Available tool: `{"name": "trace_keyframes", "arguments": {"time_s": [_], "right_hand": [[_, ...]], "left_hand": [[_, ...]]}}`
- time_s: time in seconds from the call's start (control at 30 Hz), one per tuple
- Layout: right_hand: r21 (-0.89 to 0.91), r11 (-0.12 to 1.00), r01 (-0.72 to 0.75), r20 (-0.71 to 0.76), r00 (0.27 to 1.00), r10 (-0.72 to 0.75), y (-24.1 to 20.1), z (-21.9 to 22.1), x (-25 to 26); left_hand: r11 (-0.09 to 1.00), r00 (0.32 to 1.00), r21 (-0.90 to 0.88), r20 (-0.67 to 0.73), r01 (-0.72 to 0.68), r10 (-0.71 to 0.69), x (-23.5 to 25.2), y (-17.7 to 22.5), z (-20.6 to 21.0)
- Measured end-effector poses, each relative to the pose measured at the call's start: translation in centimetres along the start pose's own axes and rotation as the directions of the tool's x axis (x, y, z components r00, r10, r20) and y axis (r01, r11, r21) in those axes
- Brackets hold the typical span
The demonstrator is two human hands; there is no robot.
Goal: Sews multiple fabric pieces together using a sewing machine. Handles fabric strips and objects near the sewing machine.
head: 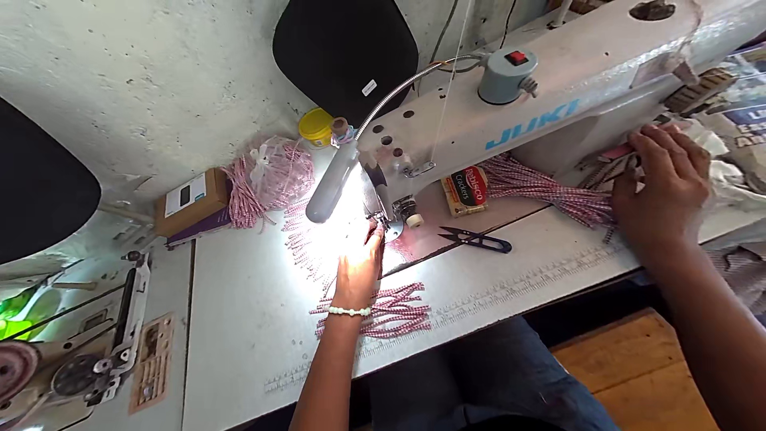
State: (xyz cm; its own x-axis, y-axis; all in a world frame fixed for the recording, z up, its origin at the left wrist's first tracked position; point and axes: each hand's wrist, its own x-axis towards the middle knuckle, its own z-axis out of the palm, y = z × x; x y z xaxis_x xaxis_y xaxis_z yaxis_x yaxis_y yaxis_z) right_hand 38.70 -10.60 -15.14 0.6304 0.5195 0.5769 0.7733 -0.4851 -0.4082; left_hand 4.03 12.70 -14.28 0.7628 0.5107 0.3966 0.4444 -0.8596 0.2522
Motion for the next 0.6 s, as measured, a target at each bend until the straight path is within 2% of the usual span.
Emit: {"name": "trace_keyframes", "arguments": {"time_s": [0.07,0.17,0.27,0.43,0.5,0.6], "right_hand": [[-0.003,1.0,-0.001,-0.006,1.0,0.001,0.1,-0.1,0.0],[-0.024,1.0,-0.017,0.02,1.0,0.018,0.1,-0.2,-0.1],[-0.05,0.993,-0.107,0.149,0.982,0.113,-0.7,-0.7,-0.2],[-0.082,0.987,-0.141,0.195,0.969,0.154,-0.6,-0.7,-0.2],[-0.071,0.988,-0.139,0.17,0.974,0.149,-0.5,-0.6,-0.3],[-0.055,0.995,-0.081,0.049,0.995,0.084,-0.3,-0.5,-0.6]], "left_hand": [[0.999,1.0,0.029,0.004,-0.024,0.024,0.0,0.0,0.1],[0.999,0.998,0.041,0.057,0.01,-0.012,0.6,0.2,-0.5],[0.999,0.996,0.047,0.09,0.024,-0.028,1.0,0.3,-0.8],[1.0,0.999,0.024,0.051,-0.003,0.001,0.3,0.5,-0.4],[0.999,0.999,0.036,0.049,0.016,-0.018,0.0,0.8,-0.3],[0.998,0.998,0.055,0.062,0.025,-0.028,0.0,1.0,-0.4]]}}
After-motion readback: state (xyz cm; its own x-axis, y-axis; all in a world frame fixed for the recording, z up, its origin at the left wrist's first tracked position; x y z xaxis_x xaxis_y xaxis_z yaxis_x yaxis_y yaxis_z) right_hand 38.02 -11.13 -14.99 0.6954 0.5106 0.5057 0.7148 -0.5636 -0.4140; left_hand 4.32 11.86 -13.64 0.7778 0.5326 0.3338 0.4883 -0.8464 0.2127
